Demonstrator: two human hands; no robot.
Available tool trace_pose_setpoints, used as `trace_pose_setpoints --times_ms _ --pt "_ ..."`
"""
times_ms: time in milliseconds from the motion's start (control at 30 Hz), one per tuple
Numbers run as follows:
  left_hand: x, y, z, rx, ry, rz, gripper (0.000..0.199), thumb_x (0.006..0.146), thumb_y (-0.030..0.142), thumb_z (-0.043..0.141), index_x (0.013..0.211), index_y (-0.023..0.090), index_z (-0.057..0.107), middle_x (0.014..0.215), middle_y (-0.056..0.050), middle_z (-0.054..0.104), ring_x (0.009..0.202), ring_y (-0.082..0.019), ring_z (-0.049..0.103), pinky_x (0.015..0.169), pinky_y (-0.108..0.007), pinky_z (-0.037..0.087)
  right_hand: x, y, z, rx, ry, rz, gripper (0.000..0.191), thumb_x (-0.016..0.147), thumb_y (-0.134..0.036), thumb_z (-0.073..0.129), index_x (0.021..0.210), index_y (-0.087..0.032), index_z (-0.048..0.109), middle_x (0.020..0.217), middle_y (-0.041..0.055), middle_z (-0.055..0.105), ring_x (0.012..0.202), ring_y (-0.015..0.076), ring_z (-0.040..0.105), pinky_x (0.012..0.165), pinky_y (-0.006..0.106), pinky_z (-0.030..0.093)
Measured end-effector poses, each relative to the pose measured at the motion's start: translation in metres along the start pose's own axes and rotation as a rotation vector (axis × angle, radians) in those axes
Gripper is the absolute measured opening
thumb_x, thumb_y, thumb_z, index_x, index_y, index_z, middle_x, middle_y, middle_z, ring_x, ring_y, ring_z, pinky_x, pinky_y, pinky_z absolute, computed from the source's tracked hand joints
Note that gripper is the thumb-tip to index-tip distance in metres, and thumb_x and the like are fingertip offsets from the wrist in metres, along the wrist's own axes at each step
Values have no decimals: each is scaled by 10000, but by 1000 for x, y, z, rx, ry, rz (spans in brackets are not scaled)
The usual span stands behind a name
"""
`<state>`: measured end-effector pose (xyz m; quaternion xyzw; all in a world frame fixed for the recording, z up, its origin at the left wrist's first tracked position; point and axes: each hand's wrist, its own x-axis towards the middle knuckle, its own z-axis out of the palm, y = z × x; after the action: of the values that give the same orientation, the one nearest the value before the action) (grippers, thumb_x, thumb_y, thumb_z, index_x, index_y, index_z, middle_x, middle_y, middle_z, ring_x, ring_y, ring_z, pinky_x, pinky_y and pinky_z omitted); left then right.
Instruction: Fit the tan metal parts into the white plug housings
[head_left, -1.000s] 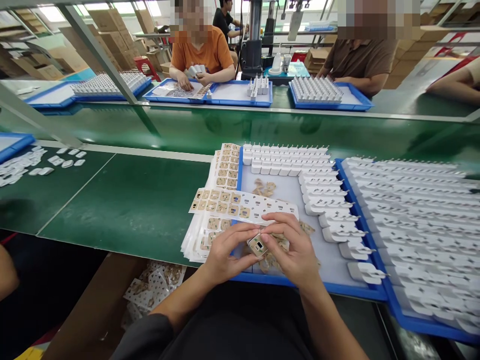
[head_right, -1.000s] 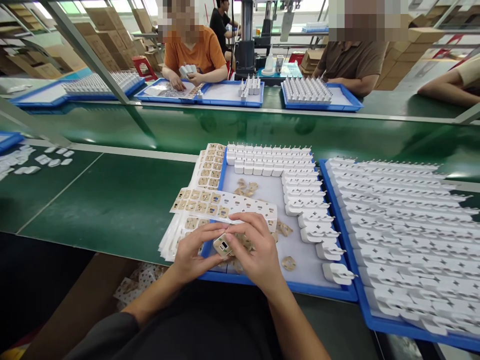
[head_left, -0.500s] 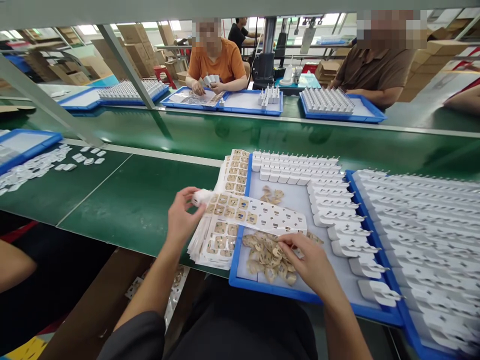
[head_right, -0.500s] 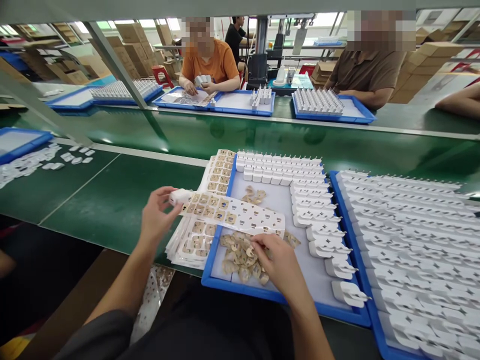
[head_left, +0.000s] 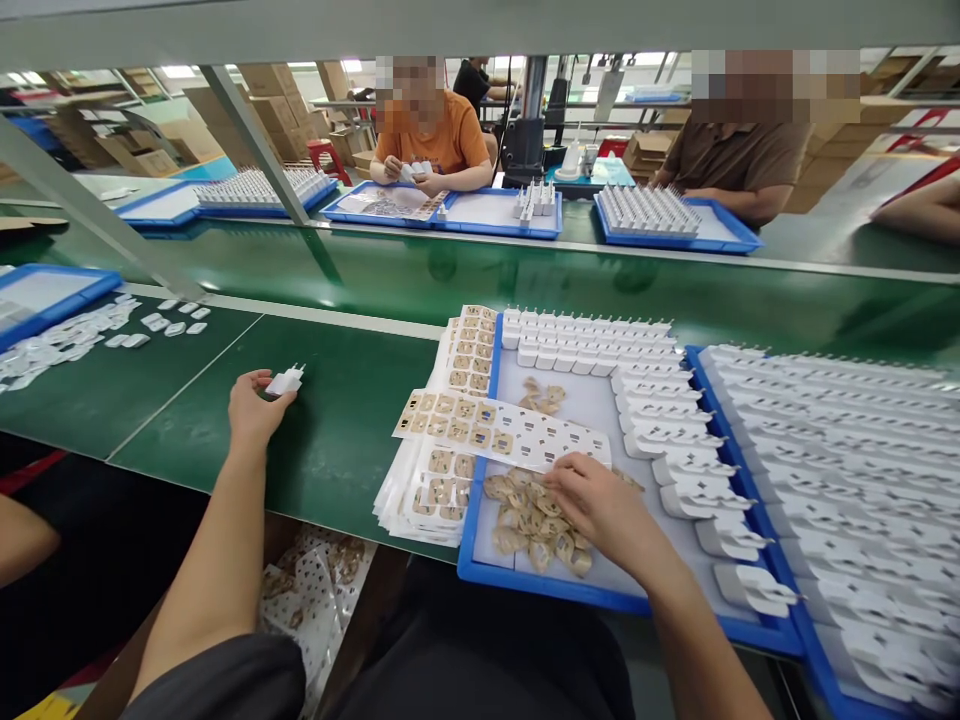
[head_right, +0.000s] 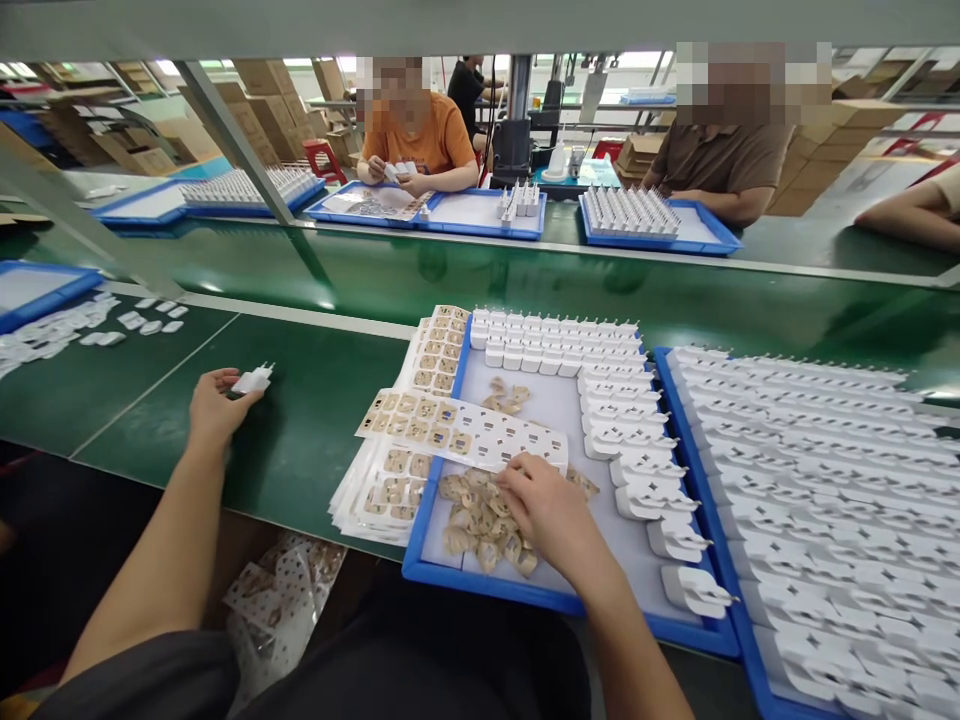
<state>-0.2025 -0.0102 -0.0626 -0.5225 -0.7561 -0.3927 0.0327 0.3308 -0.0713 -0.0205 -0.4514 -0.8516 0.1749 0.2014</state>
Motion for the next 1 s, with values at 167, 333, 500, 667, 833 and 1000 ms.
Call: trace_pose_setpoints --times_ms 167,333,500,667,833,1000 --pt "-23 72 23 -7 -83 104 373 832 340 721 1152 178 621 1201 -76 657 1222 -311 584 1122 -507 425 37 -11 -1 -64 -8 -105 199 954 -193 563 1085 -254 701 1074 95 713 1000 287 658 825 431 546" --pt "-87 180 53 -231 -517 657 286 930 367 629 1180 239 683 1301 -86 680 1291 -288 584 1137 -493 433 90 -4 17 23 -23 60 308 878 -179 671 1186 -175 663 1246 180 682 1208 377 592 1018 598 440" --pt "-119 211 72 -213 -583 665 573 867 427 716 1373 205 564 1448 -169 573 1385 -371 498 1143 -591 394 108 4 23 126 5 78 297 882 -111 608 1169 -172 649 969 89 745 965 261 699 903 448 525" --pt "-91 227 65 -342 -702 547 756 769 464 798 1422 213 512 1408 -166 597 1360 -378 507 1143 -572 371 101 -3 5 225 37 9 292 915 -175 600 1199 -232 639 1012 44 731 896 199 694 852 357 540" --pt "-59 255 47 -414 -1241 334 420 813 458 718 1113 165 690 782 -8 671 735 -193 636 713 -298 491 90 -10 -7 228 168 -150 252 956 -198 582 1198 -234 641 1031 62 728 902 208 689 810 347 558" --pt "-60 262 48 -737 -1391 103 316 733 346 790 938 154 645 737 34 628 640 -118 566 605 -229 404 80 -14 -17 -80 348 -422 186 955 -192 620 1106 -258 704 1276 110 680 1207 299 605 1035 519 462"
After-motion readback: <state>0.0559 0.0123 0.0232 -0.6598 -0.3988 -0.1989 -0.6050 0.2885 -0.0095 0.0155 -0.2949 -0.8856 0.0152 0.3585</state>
